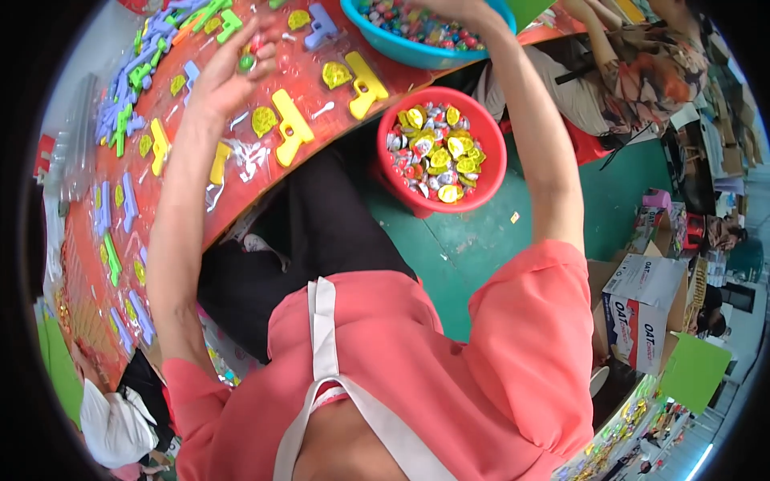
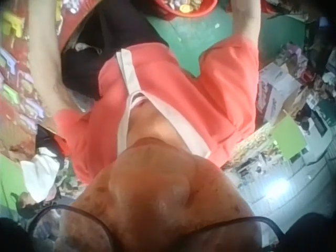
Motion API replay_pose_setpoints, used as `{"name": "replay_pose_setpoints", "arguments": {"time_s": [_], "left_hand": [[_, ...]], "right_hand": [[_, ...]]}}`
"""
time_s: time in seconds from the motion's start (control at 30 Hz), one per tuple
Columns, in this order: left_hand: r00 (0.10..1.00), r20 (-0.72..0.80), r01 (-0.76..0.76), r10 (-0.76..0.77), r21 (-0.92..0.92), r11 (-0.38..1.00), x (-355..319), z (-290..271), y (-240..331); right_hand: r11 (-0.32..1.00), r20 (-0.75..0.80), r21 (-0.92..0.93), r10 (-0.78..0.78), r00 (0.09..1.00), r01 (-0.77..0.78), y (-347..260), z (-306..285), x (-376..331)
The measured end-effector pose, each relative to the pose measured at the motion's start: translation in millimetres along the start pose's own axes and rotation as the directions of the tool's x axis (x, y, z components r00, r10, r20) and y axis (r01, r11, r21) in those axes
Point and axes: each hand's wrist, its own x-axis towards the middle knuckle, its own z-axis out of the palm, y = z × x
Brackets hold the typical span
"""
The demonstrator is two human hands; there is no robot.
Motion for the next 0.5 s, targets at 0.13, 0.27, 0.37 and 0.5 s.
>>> {"name": "replay_pose_setpoints", "arguments": {"time_s": [0.13,0.27,0.37,0.5], "left_hand": [[0.999,-0.014,0.029,-0.033,-0.216,0.976,-16,15,-13],[0.979,-0.203,-0.056,0.026,-0.143,0.988,-53,40,-33],[0.987,-0.157,0.017,-0.036,-0.122,0.992,-75,54,-61],[0.989,-0.064,0.121,-0.131,-0.135,0.983,-97,68,-101]], "right_hand": [[0.758,-0.257,-0.536,-0.565,0.784,0.371,46,-48,-32],[0.728,-0.673,-0.646,-0.401,0.622,-0.229,80,-46,-79],[0.907,-0.593,0.276,0.421,0.686,-0.318,103,-42,-103],[0.6,-0.153,0.777,0.473,0.868,-0.191,95,-39,-93]]}}
